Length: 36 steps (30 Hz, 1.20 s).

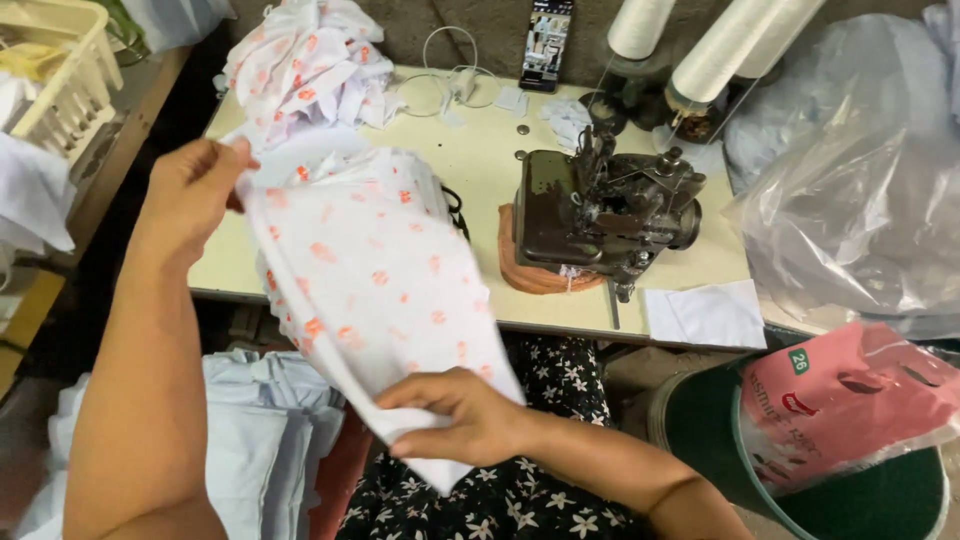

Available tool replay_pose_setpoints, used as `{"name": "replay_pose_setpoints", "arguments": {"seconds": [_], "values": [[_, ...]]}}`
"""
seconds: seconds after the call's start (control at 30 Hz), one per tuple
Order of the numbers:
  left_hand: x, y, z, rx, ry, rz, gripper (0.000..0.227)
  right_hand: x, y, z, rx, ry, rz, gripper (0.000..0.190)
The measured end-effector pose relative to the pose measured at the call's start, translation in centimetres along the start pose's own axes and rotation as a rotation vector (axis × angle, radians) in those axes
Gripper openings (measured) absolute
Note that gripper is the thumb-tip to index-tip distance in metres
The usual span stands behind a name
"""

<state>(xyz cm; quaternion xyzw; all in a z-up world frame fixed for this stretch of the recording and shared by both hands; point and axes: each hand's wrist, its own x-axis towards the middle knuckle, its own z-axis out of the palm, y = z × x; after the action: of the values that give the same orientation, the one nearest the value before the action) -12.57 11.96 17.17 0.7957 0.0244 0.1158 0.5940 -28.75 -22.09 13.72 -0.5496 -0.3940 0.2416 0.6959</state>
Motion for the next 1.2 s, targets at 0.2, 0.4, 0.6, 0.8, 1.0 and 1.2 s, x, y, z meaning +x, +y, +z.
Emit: {"name": "replay_pose_setpoints", "arguments": {"seconds": [0.2,0.4,0.6,0.8,1.0,1.2], "values": [[0.9,-8.6,-0.7,0.936,0.008,0.007,0.032,2.0,2.7,0.9,-0.155,-0.307,0.257,0.054],[4.5,-13.3,9.9,0.733,-0.077,0.464,0.012,2.4,3.1,-1.7,-0.393,-0.185,0.195,0.042],[7.9,-13.5,16.8,0.933,-0.216,0.502,0.019,1.3,5.5,-4.4,-0.584,0.085,0.246,0.033],[7.1,-11.4,17.4,0.945,0.121,0.62,0.039,0.5,8.8,-6.4,-0.578,0.301,0.15,0.024],[2.6,-12.1,15.5,0.96,0.24,0.534,0.032,0.7,10.1,-7.0,-0.575,0.414,0.097,0.024],[2.3,-14.2,14.3,0.969,0.003,0.254,0.024,1.2,9.0,-6.6,-0.553,0.436,0.061,0.033]]}}
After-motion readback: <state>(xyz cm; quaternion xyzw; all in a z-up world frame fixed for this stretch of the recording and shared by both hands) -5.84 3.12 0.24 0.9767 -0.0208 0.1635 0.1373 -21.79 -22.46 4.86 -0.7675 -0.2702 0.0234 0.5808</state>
